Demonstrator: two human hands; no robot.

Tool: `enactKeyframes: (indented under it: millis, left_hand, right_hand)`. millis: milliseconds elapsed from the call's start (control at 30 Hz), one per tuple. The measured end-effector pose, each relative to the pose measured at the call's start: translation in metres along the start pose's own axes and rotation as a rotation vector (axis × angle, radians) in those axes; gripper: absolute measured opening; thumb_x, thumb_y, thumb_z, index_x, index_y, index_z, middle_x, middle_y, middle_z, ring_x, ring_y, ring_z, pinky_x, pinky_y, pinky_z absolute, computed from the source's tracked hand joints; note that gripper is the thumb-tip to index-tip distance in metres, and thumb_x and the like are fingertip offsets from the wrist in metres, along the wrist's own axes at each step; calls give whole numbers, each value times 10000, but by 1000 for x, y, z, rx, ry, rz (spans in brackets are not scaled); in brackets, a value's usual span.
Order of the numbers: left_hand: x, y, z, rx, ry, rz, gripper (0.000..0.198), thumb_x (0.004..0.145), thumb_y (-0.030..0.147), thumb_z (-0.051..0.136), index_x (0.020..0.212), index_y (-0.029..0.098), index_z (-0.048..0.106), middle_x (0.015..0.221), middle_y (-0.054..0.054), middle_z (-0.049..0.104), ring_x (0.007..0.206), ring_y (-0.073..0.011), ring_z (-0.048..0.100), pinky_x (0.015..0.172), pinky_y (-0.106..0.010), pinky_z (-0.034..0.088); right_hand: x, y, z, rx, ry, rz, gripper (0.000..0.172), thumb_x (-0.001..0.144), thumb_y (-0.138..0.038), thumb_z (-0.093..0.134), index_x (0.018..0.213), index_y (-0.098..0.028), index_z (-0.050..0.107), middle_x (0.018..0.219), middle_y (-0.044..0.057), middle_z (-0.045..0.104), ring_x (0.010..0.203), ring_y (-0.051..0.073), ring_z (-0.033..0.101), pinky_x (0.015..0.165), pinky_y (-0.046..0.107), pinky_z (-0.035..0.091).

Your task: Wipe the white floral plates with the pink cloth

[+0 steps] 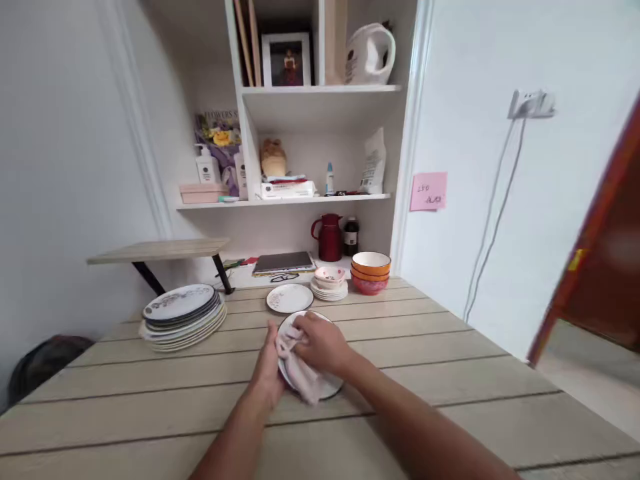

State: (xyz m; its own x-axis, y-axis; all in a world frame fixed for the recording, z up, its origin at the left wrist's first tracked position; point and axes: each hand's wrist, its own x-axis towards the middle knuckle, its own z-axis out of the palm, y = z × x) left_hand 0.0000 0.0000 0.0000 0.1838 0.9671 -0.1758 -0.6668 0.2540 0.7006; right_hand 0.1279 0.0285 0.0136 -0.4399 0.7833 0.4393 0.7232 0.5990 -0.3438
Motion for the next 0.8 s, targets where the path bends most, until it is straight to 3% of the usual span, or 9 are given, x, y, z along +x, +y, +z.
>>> enactKeyframes:
  millis: [267, 367, 467, 600, 733, 800]
  left_hand:
    - [-8, -2, 5, 104, 46, -13, 606, 881, 577, 462, 1294, 146, 563, 1201, -133, 663, 1145, -278, 606, 1027, -403, 426]
    - [-6, -2, 3, 151, 45, -18, 621, 862, 598, 483, 1283, 150, 574, 1205, -134, 659, 1157, -288, 598, 1025, -418, 425]
    - [-4, -3, 1, 181, 16, -39, 639, 846, 610, 503, 1265, 135, 588, 1205, -148, 656, 1162, -300, 592, 1021, -423, 426]
    - [-3, -5, 1, 140, -29, -4, 607, 859, 576, 510, 1298, 161, 560, 1216, -144, 653, 1151, -293, 602, 1009, -422, 437]
    - [-3, -6, 1, 99, -22, 23, 618, 860, 592, 492, 1307, 169, 548, 1215, -142, 656, 1122, -280, 621, 983, -413, 461]
    - [-3, -6, 0, 104, -19, 10, 647, 856, 626, 465, 1277, 147, 572, 1186, -148, 671, 1110, -285, 627, 967, -410, 473]
  right_hand:
    - [4, 42, -23, -135, 83, 404, 248, 780, -232, 530, 1026, -239, 558, 1048, 54, 578, 793, 175, 561, 571, 276, 235]
    - [3, 52, -26, -147, 147, 479, 282, 790, -195, 507, 1064, -241, 552, 1041, 58, 564, 776, 174, 553, 555, 276, 229]
    - [4, 45, -21, -107, 201, 426, 342, 780, -164, 506, 1107, -256, 544, 1086, 54, 545, 772, 164, 548, 557, 269, 245]
    - [5, 19, -7, -2, 200, 233, 366, 778, -144, 500, 1119, -266, 552, 1132, 55, 518, 825, 166, 546, 613, 259, 320]
    - [2, 4, -4, 181, 118, 0, 322, 751, -105, 499, 1029, -243, 585, 1083, 46, 515, 919, 170, 538, 742, 261, 402]
    - [-1, 4, -10, 291, 16, -108, 327, 703, -67, 515, 976, -224, 603, 1035, 35, 521, 918, 160, 538, 783, 263, 424]
